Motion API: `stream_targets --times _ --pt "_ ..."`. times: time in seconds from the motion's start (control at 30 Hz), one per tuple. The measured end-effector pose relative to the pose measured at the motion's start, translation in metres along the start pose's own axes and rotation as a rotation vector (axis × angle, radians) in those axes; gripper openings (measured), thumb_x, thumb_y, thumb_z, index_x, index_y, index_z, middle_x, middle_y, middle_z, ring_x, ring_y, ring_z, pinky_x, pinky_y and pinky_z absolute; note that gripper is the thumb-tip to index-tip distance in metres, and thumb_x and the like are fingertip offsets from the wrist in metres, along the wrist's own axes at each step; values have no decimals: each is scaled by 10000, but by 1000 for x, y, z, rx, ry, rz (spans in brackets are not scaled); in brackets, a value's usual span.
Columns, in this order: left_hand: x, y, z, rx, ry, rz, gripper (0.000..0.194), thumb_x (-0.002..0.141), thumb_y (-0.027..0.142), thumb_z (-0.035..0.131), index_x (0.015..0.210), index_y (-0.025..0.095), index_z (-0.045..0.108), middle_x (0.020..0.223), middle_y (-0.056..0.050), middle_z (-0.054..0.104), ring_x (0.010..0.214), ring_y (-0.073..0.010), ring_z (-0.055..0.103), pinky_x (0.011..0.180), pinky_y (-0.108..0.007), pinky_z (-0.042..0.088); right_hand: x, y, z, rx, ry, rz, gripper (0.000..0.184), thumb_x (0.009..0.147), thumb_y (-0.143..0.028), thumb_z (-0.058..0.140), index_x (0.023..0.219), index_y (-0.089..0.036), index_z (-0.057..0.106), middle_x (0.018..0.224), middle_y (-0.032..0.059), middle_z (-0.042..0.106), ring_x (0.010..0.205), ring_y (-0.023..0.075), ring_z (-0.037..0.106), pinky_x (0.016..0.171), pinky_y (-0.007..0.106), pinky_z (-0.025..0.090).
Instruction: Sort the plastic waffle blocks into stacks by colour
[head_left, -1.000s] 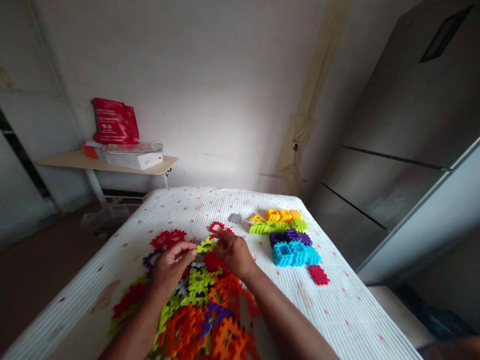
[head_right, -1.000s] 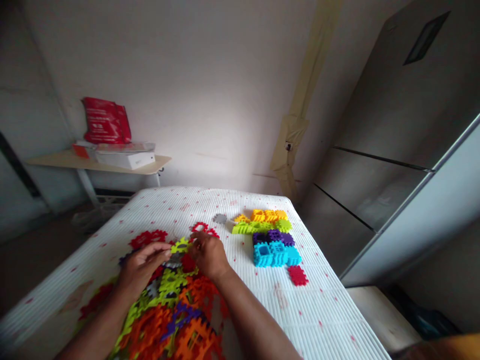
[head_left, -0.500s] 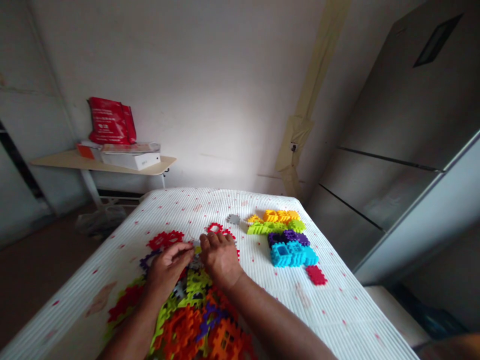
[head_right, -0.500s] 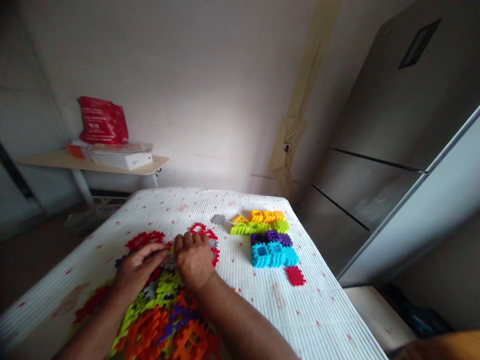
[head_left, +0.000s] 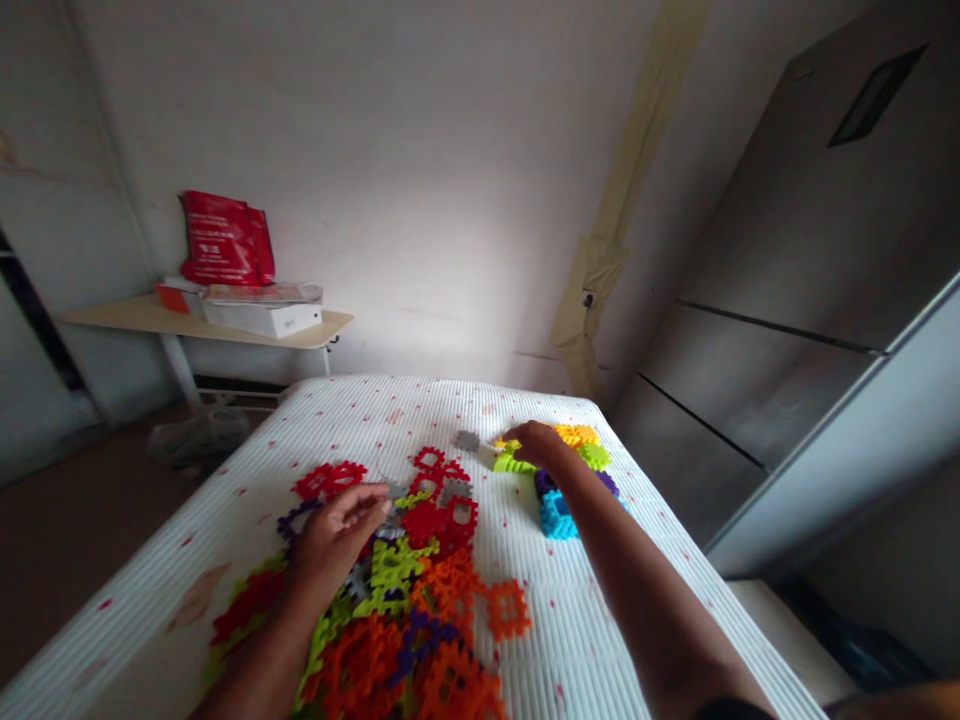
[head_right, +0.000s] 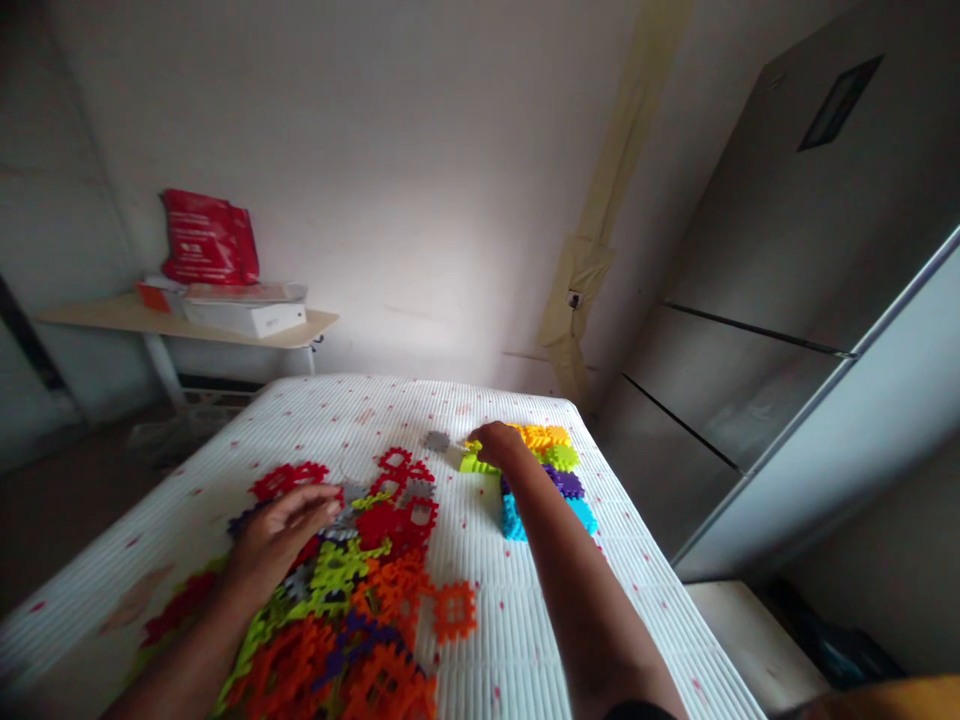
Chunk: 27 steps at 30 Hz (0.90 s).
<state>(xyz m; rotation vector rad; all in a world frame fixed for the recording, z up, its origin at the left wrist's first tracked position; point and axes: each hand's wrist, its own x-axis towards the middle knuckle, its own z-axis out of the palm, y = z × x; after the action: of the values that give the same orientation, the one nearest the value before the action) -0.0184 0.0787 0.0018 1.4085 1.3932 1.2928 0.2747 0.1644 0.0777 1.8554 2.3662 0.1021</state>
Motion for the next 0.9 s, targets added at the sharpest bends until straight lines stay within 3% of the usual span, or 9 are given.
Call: stream_targets --times 0.2,0.6,0.9 --pt "3 -8 1 -29 -19 -11 393 636 499 652 874 187 655 782 -36 716 748 -212 669 709 -315 522 5 -2 6 -24 -52 17 471 773 -162 620 1204 -353 603 1139 15 664 1025 219 620 843 298 478" --pt "2 -7 2 -25 4 4 384 632 501 652 860 192 670 733 -27 710 717 -212 662 692 -315 514 6 -7 9 -95 -77 16 456 779 -189 619 1215 -322 599 1169 59 645 1069 253 594 854 358 475" --pt "1 -4 0 -10 -13 8 363 650 475 641 859 180 667 737 -29 701 702 -201 644 685 -310 502 8 -7 15 -112 -68 14 420 774 -210 642 1169 -349 615 1144 41 654 1048 246 603 825 350 476"
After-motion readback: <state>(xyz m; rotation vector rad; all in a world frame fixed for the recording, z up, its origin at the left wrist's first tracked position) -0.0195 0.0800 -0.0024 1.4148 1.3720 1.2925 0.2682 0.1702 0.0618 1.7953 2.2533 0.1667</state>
